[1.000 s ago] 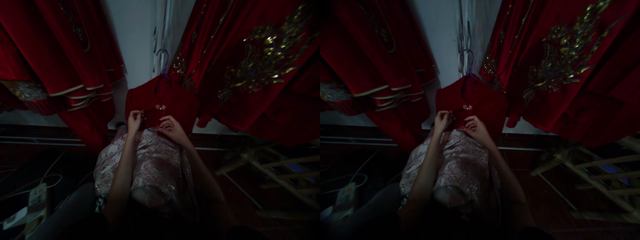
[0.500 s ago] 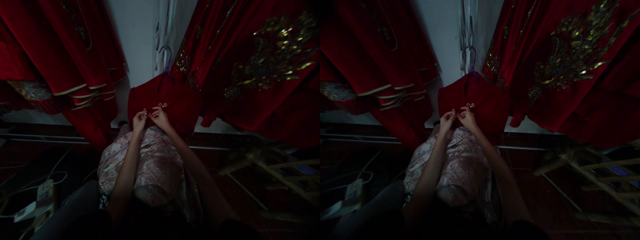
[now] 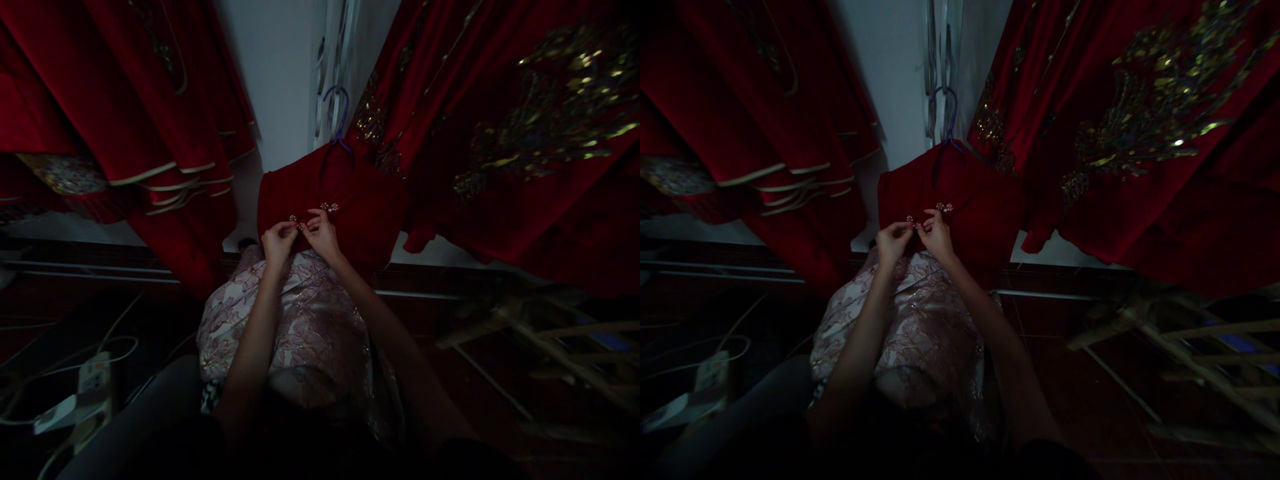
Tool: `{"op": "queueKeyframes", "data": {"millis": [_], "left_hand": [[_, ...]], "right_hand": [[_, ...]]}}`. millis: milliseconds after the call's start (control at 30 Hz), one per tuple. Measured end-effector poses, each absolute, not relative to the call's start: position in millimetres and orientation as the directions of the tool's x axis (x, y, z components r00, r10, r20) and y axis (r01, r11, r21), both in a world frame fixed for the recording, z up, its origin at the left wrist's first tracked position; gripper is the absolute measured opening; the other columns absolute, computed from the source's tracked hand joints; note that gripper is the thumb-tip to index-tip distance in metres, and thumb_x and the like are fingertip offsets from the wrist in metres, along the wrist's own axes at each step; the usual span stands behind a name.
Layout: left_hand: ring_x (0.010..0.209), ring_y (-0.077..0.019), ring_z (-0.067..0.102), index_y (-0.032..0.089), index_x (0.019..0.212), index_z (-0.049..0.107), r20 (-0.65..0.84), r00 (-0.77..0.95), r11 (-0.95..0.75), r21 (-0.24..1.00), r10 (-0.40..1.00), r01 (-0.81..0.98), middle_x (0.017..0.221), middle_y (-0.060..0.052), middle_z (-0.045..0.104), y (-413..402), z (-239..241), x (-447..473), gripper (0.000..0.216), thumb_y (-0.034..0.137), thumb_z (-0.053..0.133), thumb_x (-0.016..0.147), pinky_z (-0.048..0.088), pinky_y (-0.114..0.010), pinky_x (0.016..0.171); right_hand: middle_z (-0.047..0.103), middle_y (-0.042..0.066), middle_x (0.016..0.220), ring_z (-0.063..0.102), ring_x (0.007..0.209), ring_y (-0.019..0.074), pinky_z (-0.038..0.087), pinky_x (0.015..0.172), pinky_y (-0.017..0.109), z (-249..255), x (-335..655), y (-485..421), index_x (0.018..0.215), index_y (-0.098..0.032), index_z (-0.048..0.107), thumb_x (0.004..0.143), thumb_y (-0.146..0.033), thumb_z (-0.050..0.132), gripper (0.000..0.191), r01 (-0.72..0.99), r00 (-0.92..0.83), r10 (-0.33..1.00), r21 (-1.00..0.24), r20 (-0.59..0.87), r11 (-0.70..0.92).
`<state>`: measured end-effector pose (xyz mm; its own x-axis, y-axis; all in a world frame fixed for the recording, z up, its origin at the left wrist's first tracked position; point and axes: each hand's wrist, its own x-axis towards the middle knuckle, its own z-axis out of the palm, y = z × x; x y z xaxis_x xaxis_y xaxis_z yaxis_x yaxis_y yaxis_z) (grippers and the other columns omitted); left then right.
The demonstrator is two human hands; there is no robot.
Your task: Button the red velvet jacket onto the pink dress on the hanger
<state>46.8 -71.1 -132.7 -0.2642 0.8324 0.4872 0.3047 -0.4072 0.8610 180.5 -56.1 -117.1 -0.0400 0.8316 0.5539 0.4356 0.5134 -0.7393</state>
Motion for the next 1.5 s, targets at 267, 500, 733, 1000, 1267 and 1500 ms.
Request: {"op": "queueKeyframes", "data": {"millis": [267, 500, 733, 1000, 1267, 1500], "left_hand": [[0.086, -0.0154, 0.068, 0.015, 0.098, 0.063, 0.445, -0.079, -0.415, 0.877, 0.892, 0.243, 0.094, -0.007, 0.071, -56.7, -147.1, 31.7, 0.023, 0.022, 0.053, 0.078, 0.052, -0.028, 0.082], [0.074, -0.0144, 0.063, 0.017, 0.097, 0.061, 0.18, 0.129, -0.221, 0.812, 0.975, 0.54, 0.089, -0.004, 0.069, -54.7, -167.7, 6.5, 0.026, 0.024, 0.061, 0.073, 0.049, -0.026, 0.071], [0.088, -0.0198, 0.065, 0.02, 0.111, 0.061, 0.202, 0.19, -0.274, 0.588, 0.961, 0.761, 0.102, -0.008, 0.069, -72.0, -150.0, 13.4, 0.038, 0.041, 0.061, 0.078, 0.047, -0.028, 0.078], [0.074, -0.017, 0.06, 0.018, 0.081, 0.063, 0.327, 0.051, -0.295, 0.764, 0.944, 0.574, 0.08, -0.004, 0.067, -72.8, -138.3, 22.2, 0.029, 0.041, 0.046, 0.085, 0.042, -0.024, 0.068], [0.064, -0.012, 0.049, 0.018, 0.07, 0.053, 0.27, 0.095, -0.286, 0.899, 0.958, 0.331, 0.066, 0.002, 0.055, -70.0, -138.0, 24.8, 0.028, 0.035, 0.038, 0.085, 0.038, -0.022, 0.063], [0.06, -0.013, 0.05, 0.018, 0.073, 0.058, 0.203, 0.16, -0.248, 0.905, 0.966, 0.346, 0.063, 0.001, 0.056, -74.5, -135.0, 18.9, 0.034, 0.038, 0.034, 0.086, 0.037, -0.023, 0.056]], "right_hand": [[0.068, 0.004, 0.088, 0.066, 0.078, 0.0131, 0.055, 0.074, 0.026, -106.6, 192.0, -59.4, 0.112, -0.016, 0.054, 0.082, -0.016, 0.055, 0.03, 0.397, -0.157, 0.864, -0.771, 0.478, 0.498], [0.072, 0.006, 0.104, 0.068, 0.094, 0.0165, 0.053, 0.088, 0.033, -100.4, 270.8, -125.2, 0.101, -0.019, 0.069, 0.088, -0.031, 0.053, 0.024, 0.411, -0.434, 0.886, -0.84, 0.161, 0.354], [0.067, 0.007, 0.119, 0.064, 0.108, 0.0188, 0.049, 0.097, 0.036, -100.0, 302.4, -135.2, 0.116, -0.019, 0.065, 0.09, -0.041, 0.05, 0.037, 0.441, -0.525, 0.85, -0.84, 0.046, 0.318], [0.061, 0.015, 0.122, 0.064, 0.1, 0.0194, 0.052, 0.087, 0.037, -144.0, 271.9, -111.6, 0.129, -0.015, 0.048, 0.086, -0.026, 0.055, 0.045, 0.561, -0.264, 0.922, -0.732, 0.285, 0.387], [0.065, 0.005, 0.085, 0.06, 0.081, 0.016, 0.047, 0.077, 0.029, -163.2, 257.0, -107.4, 0.095, -0.017, 0.062, 0.079, -0.026, 0.065, 0.019, 0.687, -0.205, 0.915, -0.615, 0.349, 0.388], [0.068, 0.004, 0.081, 0.062, 0.073, 0.0139, 0.047, 0.07, 0.025, -161.3, 261.4, -105.2, 0.09, -0.016, 0.063, 0.085, -0.026, 0.056, 0.012, 0.634, -0.187, 0.92, -0.673, 0.344, 0.381]]}}
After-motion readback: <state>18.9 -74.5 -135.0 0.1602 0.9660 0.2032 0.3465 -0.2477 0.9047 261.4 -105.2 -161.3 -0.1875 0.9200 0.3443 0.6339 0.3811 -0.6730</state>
